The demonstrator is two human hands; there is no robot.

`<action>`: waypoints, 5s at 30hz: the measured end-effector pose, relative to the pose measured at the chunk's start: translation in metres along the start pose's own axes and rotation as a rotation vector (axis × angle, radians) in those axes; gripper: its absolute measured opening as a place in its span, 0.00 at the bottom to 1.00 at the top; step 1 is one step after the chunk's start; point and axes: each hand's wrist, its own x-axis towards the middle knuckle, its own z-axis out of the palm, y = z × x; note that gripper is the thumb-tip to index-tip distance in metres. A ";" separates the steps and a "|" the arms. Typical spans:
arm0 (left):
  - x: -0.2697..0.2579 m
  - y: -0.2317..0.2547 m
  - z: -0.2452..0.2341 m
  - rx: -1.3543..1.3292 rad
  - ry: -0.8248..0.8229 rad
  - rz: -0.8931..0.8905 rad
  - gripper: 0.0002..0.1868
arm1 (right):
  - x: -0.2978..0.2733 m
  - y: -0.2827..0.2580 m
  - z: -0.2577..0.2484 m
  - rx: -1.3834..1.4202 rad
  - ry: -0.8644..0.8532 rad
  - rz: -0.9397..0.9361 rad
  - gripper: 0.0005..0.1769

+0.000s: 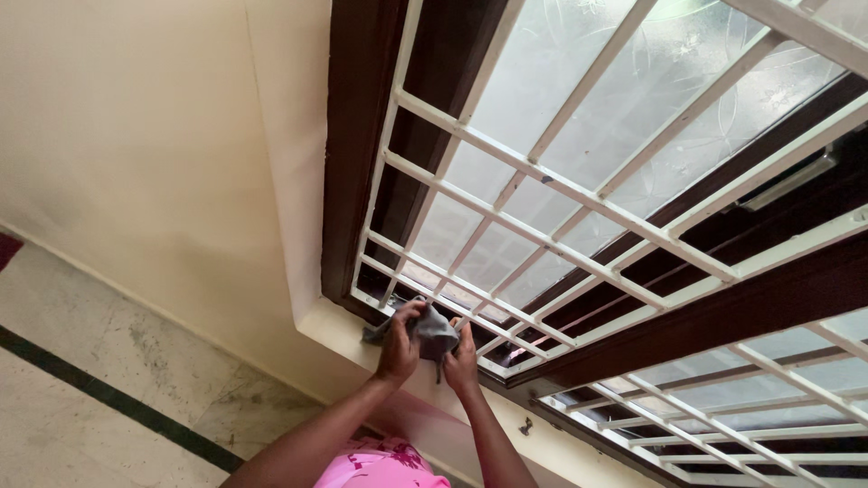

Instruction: The person wipes the wooden frame and metal grill of a window using a cloth, reaching between the bars to clean different parts of the frame.

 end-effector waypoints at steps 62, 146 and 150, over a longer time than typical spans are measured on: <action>-0.014 -0.026 -0.037 0.526 -0.110 -0.338 0.13 | -0.001 -0.006 0.004 -0.006 0.015 0.173 0.23; 0.050 -0.111 -0.065 0.175 -0.400 -0.376 0.30 | -0.007 0.015 0.028 -0.386 0.268 0.146 0.18; 0.051 -0.115 -0.063 0.132 -0.423 -0.472 0.30 | -0.052 0.000 0.029 -0.658 0.050 0.321 0.26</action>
